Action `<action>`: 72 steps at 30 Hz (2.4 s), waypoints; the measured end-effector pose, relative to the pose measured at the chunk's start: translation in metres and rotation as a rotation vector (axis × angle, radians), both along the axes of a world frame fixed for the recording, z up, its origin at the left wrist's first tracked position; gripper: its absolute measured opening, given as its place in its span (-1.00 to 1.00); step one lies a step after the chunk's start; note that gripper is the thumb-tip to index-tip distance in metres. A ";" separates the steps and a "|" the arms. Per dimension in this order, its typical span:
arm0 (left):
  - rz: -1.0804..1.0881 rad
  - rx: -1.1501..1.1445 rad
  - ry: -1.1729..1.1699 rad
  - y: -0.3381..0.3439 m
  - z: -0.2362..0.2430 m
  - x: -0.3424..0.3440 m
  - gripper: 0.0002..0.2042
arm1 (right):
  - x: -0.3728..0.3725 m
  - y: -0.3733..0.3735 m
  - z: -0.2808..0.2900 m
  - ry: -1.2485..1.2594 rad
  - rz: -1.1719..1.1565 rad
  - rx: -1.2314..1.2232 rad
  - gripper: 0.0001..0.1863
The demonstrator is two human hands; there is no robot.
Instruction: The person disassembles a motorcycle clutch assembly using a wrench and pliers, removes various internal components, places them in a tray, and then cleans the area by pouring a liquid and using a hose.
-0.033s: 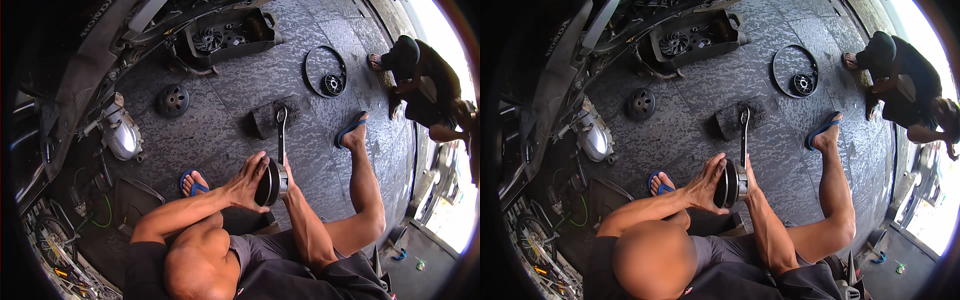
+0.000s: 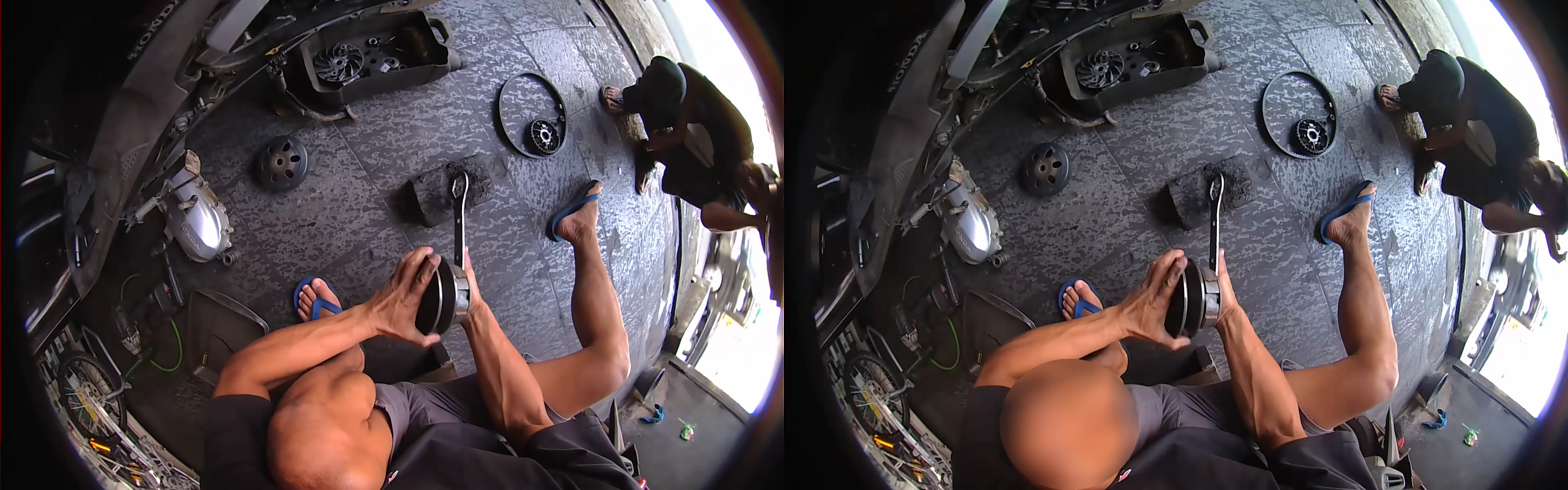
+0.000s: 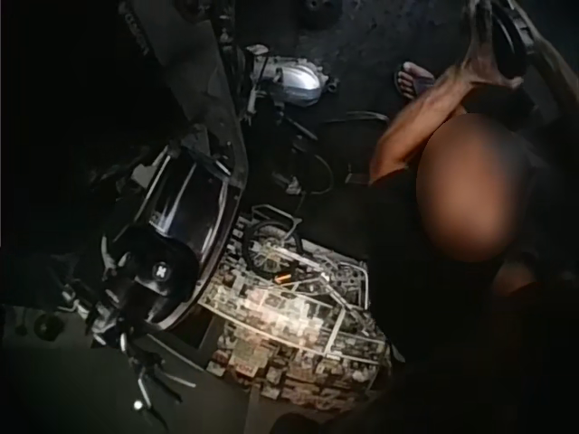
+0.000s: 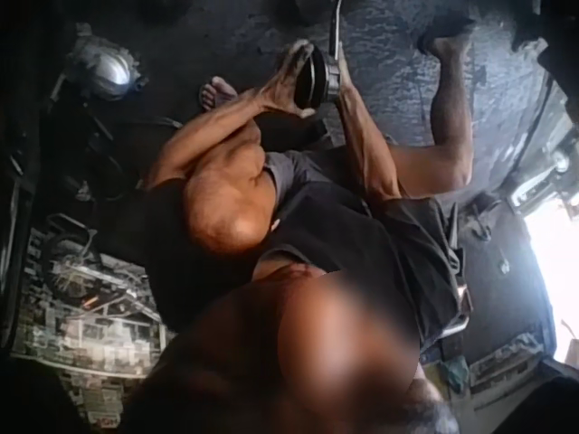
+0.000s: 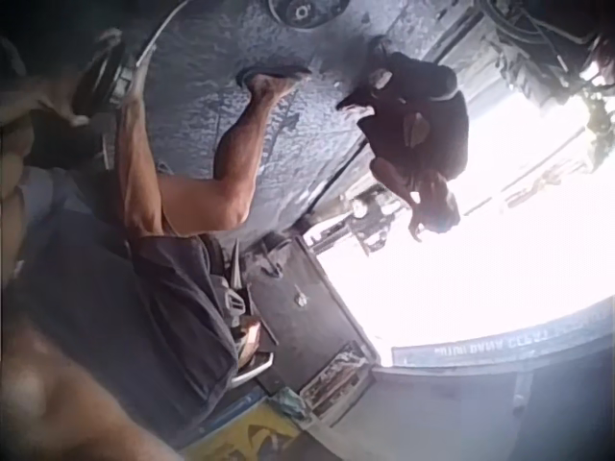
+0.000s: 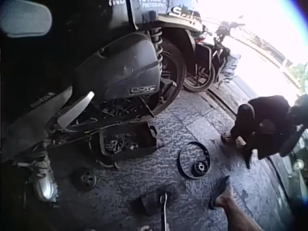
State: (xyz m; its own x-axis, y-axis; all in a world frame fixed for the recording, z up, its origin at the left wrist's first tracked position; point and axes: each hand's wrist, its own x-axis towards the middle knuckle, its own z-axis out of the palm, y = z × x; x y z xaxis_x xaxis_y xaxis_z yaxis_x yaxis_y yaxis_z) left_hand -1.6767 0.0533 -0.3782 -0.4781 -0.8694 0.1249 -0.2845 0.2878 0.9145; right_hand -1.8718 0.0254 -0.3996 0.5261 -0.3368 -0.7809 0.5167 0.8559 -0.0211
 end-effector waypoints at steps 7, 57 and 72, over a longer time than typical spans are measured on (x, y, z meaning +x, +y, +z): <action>0.011 1.811 0.762 -0.013 0.007 0.008 -0.08 | 0.002 0.008 -0.008 0.536 0.232 -0.457 -0.39; 1.524 0.657 -1.176 0.261 -0.026 0.301 -0.58 | 0.012 -0.093 -0.007 1.070 0.549 -0.514 -0.16; 1.197 0.439 -0.360 0.206 0.035 0.264 -0.65 | -0.020 -0.169 0.056 0.904 0.547 -0.788 -0.60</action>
State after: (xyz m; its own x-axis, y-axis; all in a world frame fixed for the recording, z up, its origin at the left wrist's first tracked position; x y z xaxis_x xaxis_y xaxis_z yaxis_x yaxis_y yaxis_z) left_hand -1.4126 0.2596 -0.3437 0.6602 -0.7099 -0.2451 -0.3987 -0.6079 0.6867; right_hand -1.8921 -0.1435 -0.3441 0.1381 -0.7723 -0.6201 -0.3492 0.5479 -0.7602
